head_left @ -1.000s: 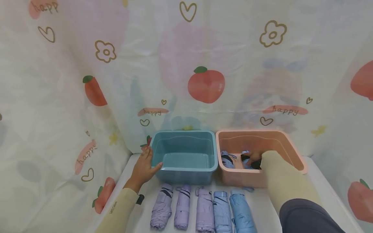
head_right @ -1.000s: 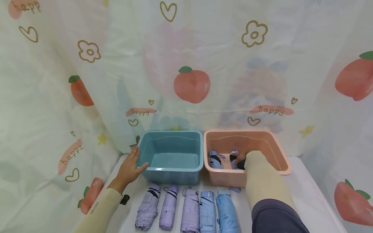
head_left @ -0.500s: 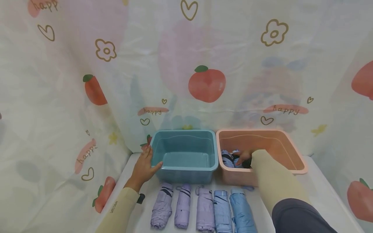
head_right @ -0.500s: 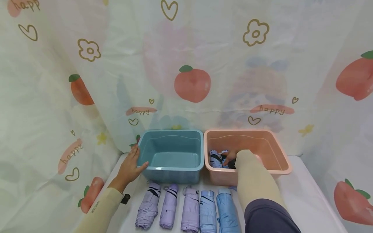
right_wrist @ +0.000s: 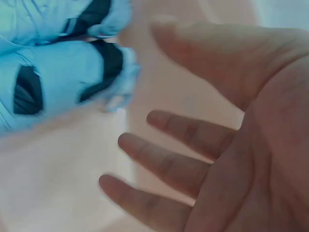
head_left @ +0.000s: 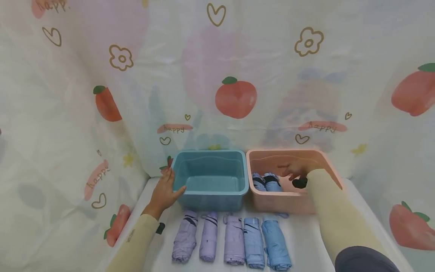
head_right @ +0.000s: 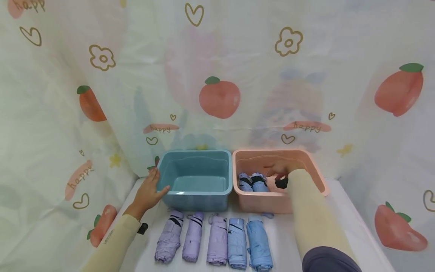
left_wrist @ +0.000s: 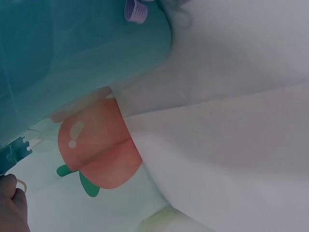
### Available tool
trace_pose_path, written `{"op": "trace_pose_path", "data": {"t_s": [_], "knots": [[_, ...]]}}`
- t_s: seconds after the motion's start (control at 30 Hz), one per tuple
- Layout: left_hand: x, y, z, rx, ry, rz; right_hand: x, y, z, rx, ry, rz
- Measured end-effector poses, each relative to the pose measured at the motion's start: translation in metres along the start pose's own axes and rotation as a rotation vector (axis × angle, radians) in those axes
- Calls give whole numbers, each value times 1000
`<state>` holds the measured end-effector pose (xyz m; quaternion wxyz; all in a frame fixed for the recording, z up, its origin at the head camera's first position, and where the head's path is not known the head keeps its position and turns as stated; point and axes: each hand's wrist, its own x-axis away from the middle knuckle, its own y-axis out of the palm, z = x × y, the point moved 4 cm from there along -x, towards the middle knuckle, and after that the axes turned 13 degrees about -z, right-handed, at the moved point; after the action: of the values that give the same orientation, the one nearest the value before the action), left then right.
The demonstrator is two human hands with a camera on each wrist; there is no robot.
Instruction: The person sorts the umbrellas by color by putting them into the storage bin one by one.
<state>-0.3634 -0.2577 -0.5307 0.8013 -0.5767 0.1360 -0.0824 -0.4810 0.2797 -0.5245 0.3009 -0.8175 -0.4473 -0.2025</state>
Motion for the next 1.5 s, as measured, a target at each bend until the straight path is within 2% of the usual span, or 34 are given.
{"op": "trace_pose_path", "data": {"t_s": [0.1,0.13,0.17,0.37,0.47,0.57,0.67,0.8,0.97,1.07,1.2,1.5], "knots": [[-1,-2,1,15,4,-1,28,7,-17,62,12,84],[-1,-2,2,17,3,-6,41,16,-32,108,45,148],[0,-2,2,19,1,-9,49,20,-35,126,29,182],[3,-1,2,13,-15,-24,93,51,-49,246,-210,337],[5,-1,4,19,-4,-20,112,70,-47,261,-310,408],[7,-1,3,20,-8,-24,123,87,-38,219,-331,473],[8,0,2,22,-14,-23,131,105,-27,162,-318,547],[7,-1,4,40,-3,-13,138,130,-11,155,-330,646],[8,-1,7,63,1,-10,128,161,12,84,-370,656],[9,0,6,55,-11,-22,110,180,29,-34,-335,602],[8,1,4,43,-20,-28,85,204,50,-178,-225,521],[7,2,5,50,-8,-16,49,241,53,-233,-153,381]]}}
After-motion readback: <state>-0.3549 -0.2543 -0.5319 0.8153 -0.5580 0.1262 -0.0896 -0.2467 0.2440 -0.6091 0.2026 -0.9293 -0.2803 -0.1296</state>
